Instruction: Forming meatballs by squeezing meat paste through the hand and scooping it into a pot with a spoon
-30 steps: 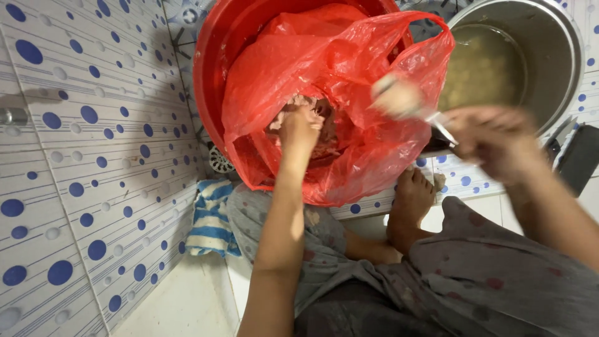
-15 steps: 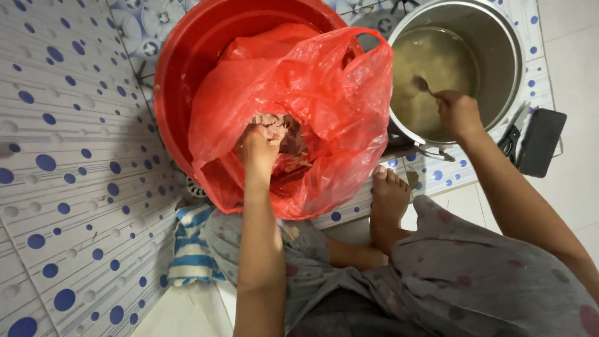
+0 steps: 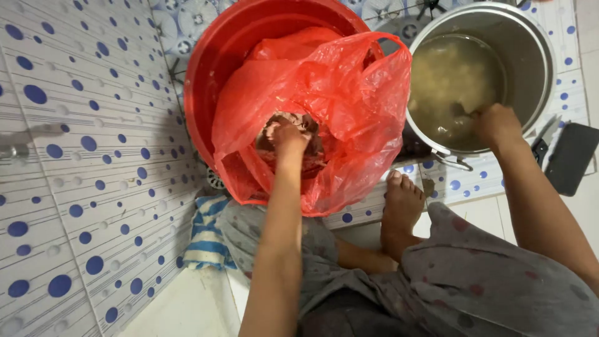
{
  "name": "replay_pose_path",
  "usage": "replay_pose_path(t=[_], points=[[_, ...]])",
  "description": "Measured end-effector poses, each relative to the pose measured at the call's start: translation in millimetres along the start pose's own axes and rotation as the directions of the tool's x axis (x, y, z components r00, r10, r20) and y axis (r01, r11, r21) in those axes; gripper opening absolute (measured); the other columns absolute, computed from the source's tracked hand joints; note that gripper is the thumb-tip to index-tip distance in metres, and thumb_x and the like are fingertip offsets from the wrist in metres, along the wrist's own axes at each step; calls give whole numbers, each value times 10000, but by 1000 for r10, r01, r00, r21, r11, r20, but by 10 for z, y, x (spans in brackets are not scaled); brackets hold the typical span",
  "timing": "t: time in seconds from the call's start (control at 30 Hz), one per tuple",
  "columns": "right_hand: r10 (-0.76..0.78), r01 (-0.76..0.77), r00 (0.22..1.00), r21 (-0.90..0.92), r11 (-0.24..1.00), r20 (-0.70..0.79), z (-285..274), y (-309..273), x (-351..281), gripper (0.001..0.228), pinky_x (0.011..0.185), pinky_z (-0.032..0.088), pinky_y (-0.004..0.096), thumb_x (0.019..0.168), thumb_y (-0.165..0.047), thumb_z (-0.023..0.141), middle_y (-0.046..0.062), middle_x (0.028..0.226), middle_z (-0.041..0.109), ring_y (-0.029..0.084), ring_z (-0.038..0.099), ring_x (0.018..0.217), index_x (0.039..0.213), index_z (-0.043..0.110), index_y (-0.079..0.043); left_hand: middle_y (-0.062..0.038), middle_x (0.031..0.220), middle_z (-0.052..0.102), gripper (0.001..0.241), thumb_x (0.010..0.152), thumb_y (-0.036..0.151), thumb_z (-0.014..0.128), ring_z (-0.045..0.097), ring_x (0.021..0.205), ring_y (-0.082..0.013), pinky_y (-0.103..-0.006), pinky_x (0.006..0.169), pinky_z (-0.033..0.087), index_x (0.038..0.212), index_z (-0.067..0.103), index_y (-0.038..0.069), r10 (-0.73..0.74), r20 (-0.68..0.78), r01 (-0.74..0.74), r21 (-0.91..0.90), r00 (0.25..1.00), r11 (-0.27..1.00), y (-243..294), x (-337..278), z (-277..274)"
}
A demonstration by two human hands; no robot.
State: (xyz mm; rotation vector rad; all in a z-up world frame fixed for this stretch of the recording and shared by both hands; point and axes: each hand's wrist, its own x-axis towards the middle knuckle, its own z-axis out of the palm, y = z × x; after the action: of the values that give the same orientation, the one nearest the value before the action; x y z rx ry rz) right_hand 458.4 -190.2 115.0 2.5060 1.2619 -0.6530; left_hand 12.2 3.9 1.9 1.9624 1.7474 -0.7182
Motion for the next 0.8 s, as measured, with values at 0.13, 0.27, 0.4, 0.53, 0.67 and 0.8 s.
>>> replay_pose_path(t=[0.13,0.27,0.4,0.53,0.67,0.8], points=[[-60,69,989,64,996,-136,3,167,41,349,833,540,581,978,-206,508,303,1049,752,572,686,940,1149,809,-158,-177,1201,670,1095,813,230,784,676,1086,-298,-368,716,606,1607,78,-35,-164,-21,157,-193,986,969,139,270,477],[-132,180,954,161,970,-270,53,237,78,322,783,517,524,1010,-238,546,250,991,756,496,687,897,1185,799,-142,-165,1131,690,481,911,262,672,654,1028,-332,-400,792,515,1328,584,39,32,-48,-34,-45,998,998,33,431,818],[-125,242,943,380,893,-308,-117,88,-79,326,808,487,422,973,-186,599,160,997,761,337,696,955,1223,798,-126,-167,1136,726,437,829,257,739,683,1080,-387,-440,946,559,1238,661,127,233,-27,-231,-293,972,928,-69,36,396],[-23,119,979,470,875,-204,-364,31,-290,333,781,482,438,1001,-221,597,152,942,749,310,680,934,1259,787,-129,-116,693,693,97,615,152,666,686,693,-351,-453,611,484,622,569,151,473,-296,-552,-308,830,775,-274,-621,-216],[-123,281,929,449,848,-350,-302,219,-252,279,781,477,365,1075,-174,616,109,964,749,202,668,946,1279,790,-97,-74,1105,763,350,767,220,754,720,1019,-247,-322,879,532,1092,701,100,506,-434,-654,-625,745,426,-524,-1371,-1046],[-90,259,941,523,812,-328,-435,80,-448,270,798,460,335,1070,-133,585,54,931,728,151,631,929,1236,792,-84,-73,1081,608,301,965,366,667,606,1068,-248,-360,951,460,906,612,76,428,-713,-753,-650,556,-105,-691,-1452,-1141]])
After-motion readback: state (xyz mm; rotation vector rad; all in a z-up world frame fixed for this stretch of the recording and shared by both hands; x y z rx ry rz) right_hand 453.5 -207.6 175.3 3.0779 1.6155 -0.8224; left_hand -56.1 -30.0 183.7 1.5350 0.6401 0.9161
